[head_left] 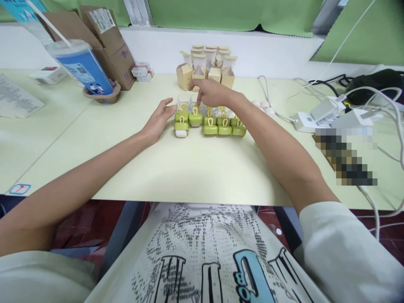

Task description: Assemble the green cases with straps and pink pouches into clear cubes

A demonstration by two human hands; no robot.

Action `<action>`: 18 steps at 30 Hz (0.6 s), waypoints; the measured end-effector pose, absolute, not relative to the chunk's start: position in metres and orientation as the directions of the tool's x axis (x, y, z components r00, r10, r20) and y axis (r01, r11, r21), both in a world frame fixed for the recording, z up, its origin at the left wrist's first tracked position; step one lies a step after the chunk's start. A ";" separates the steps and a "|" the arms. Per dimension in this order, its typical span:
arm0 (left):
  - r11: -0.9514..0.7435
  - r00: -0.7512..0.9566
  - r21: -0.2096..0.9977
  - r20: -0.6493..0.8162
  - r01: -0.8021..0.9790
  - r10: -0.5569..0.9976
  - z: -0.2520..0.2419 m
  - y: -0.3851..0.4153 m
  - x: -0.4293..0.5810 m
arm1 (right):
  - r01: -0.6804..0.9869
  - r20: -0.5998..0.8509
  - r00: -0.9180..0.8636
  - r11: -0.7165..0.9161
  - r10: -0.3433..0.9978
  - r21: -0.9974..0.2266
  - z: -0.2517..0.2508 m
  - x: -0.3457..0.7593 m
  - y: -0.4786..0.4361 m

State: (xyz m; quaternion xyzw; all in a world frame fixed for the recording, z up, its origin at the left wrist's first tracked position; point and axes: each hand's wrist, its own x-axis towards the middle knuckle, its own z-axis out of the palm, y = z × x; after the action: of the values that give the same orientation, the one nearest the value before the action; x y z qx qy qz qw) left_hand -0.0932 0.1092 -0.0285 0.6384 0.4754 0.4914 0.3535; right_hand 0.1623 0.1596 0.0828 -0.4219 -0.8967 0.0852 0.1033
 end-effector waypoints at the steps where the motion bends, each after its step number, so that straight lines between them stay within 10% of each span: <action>1: -0.294 0.063 0.919 0.288 0.263 0.956 -0.028 0.109 -0.093 | 0.741 0.136 -0.618 0.631 0.775 -0.229 0.084 0.161 0.158; 18: -0.297 0.076 0.937 0.288 0.186 0.955 -0.028 0.108 -0.092 | 0.657 0.114 -0.711 0.713 0.694 -0.243 0.068 0.136 0.145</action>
State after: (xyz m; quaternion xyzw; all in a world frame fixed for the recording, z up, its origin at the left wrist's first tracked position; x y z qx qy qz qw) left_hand -0.0920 0.1075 -0.0275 0.6272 0.4546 0.5052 0.3804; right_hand 0.1357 0.1451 0.0679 -0.3671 -0.9202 0.0927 0.0991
